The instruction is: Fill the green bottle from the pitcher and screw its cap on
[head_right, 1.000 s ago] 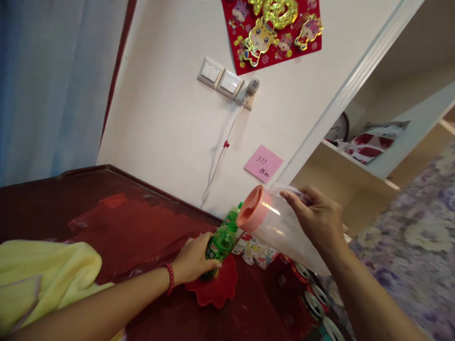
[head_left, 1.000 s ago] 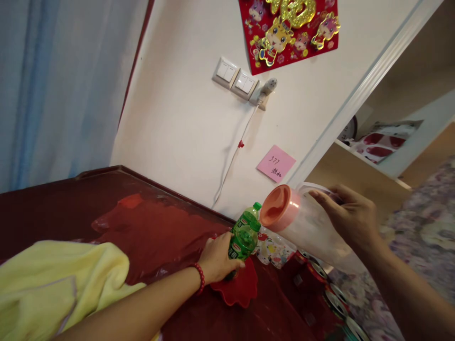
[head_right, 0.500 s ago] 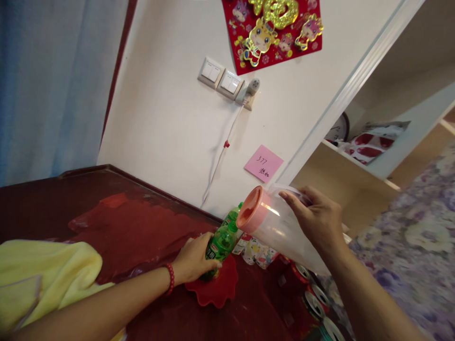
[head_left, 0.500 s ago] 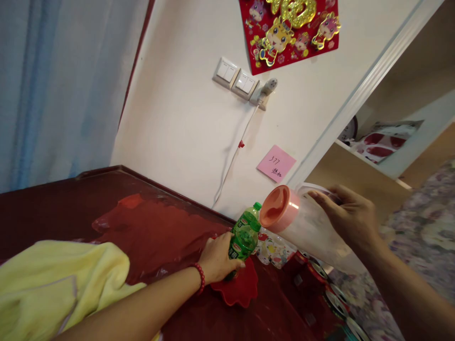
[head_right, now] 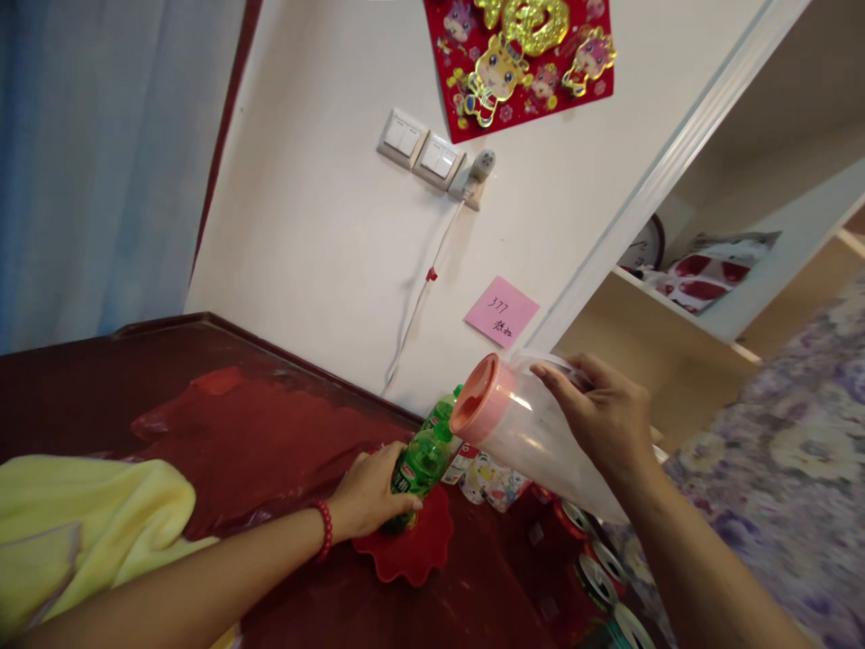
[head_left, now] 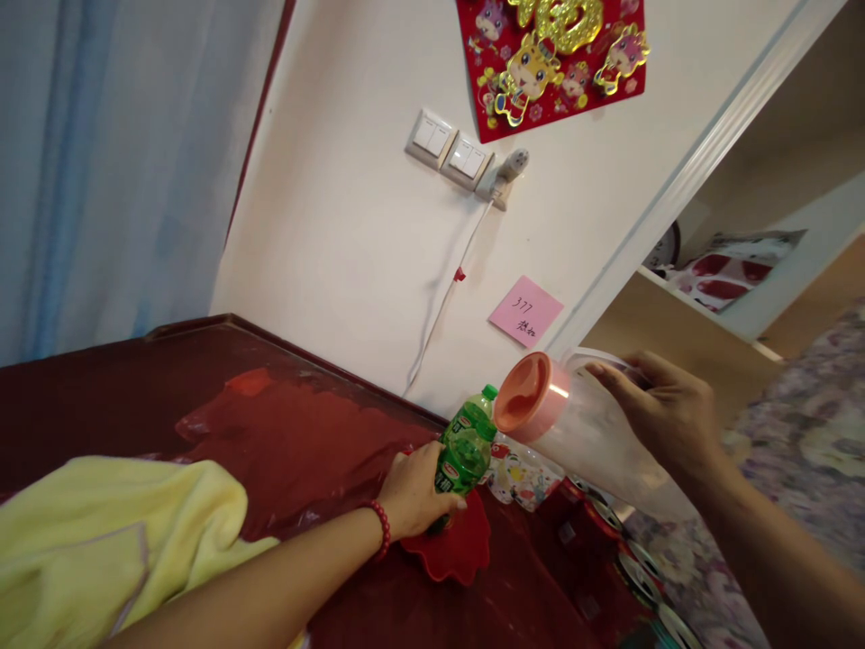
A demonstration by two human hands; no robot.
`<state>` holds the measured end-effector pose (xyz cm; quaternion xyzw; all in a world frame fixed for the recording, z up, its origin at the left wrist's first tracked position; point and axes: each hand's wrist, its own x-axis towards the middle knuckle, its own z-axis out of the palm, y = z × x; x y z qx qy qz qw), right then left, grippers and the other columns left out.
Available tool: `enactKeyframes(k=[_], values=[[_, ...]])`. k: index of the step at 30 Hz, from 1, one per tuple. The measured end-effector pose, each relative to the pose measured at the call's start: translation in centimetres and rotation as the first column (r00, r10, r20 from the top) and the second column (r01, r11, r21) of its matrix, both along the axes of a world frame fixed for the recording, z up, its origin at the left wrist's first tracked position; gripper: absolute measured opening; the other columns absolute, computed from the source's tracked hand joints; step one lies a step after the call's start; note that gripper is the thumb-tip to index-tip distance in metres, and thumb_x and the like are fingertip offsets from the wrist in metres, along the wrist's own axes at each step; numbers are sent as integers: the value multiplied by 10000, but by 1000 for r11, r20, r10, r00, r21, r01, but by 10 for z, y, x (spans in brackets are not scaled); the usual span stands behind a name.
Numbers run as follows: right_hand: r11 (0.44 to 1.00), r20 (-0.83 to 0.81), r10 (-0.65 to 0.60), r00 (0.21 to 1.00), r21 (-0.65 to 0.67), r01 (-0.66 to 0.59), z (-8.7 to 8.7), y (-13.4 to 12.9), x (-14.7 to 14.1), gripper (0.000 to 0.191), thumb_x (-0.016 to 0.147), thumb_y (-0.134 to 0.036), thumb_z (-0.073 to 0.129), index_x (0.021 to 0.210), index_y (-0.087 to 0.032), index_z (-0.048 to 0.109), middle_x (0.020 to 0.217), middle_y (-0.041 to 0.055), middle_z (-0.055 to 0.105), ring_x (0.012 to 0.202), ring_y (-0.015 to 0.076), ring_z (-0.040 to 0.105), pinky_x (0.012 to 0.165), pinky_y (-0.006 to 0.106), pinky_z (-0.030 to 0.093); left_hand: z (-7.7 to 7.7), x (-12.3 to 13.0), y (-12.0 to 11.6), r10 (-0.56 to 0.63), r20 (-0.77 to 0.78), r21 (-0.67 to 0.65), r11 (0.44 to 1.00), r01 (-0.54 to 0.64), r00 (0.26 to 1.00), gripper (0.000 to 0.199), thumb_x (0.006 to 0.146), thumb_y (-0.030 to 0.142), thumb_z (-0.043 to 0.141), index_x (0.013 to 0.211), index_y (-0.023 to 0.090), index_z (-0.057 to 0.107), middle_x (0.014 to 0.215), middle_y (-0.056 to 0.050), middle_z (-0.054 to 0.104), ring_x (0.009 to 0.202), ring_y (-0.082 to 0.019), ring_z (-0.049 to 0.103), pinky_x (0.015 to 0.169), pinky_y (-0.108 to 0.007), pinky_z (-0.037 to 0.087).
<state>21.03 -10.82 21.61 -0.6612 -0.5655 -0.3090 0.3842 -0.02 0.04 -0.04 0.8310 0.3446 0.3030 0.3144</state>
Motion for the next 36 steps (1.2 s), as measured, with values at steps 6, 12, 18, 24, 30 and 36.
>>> enactKeyframes(k=[6,12,18,24,30,36], values=[[1000,-9,-12,1000,-8,12,0,-1,-2,517,766,-756,660,741,-239,671,572,-49,413,572,145,403,550,308,283,1,-1,0,-4,-17,-1,1000,4,1000,486,717,455,782,1106,220,611,1191,-67,728,1115,-341,667,940,-432,469],[1000,-42,-8,999,-18,7,0,-3,-2,503,762,-748,668,743,-246,665,586,-43,405,583,156,404,550,312,273,2,0,0,-7,-22,-6,1000,7,1000,483,719,459,780,1107,228,607,1207,-68,723,1125,-341,662,952,-432,460],[1000,-31,-6,999,-14,5,0,0,-5,502,763,-747,664,747,-245,667,578,-39,422,585,161,404,555,315,287,3,0,-1,3,-13,-9,1000,-3,1000,475,715,449,783,1098,227,612,1184,-70,730,1132,-344,663,929,-413,465],[1000,-12,5,1000,-16,-5,0,-1,-2,499,772,-739,668,734,-241,658,587,-42,407,586,153,403,550,308,279,1,-1,0,-8,-7,-5,1000,8,1000,496,713,456,788,1113,224,611,1189,-68,727,1133,-339,661,931,-413,461],[1000,-28,-19,999,-13,19,-1,-1,0,504,759,-747,673,746,-244,669,580,-42,419,574,155,410,536,302,284,2,-1,-1,-2,-17,-9,1000,2,1000,494,717,455,786,1116,221,614,1188,-70,727,1131,-343,660,947,-425,460],[1000,-18,6,1000,-12,-7,0,-1,-1,491,767,-734,676,732,-244,658,580,-43,427,574,153,414,542,303,285,2,-1,0,-5,-8,-10,1000,5,1000,504,709,451,793,1124,228,611,1188,-65,729,1134,-340,661,940,-416,460]])
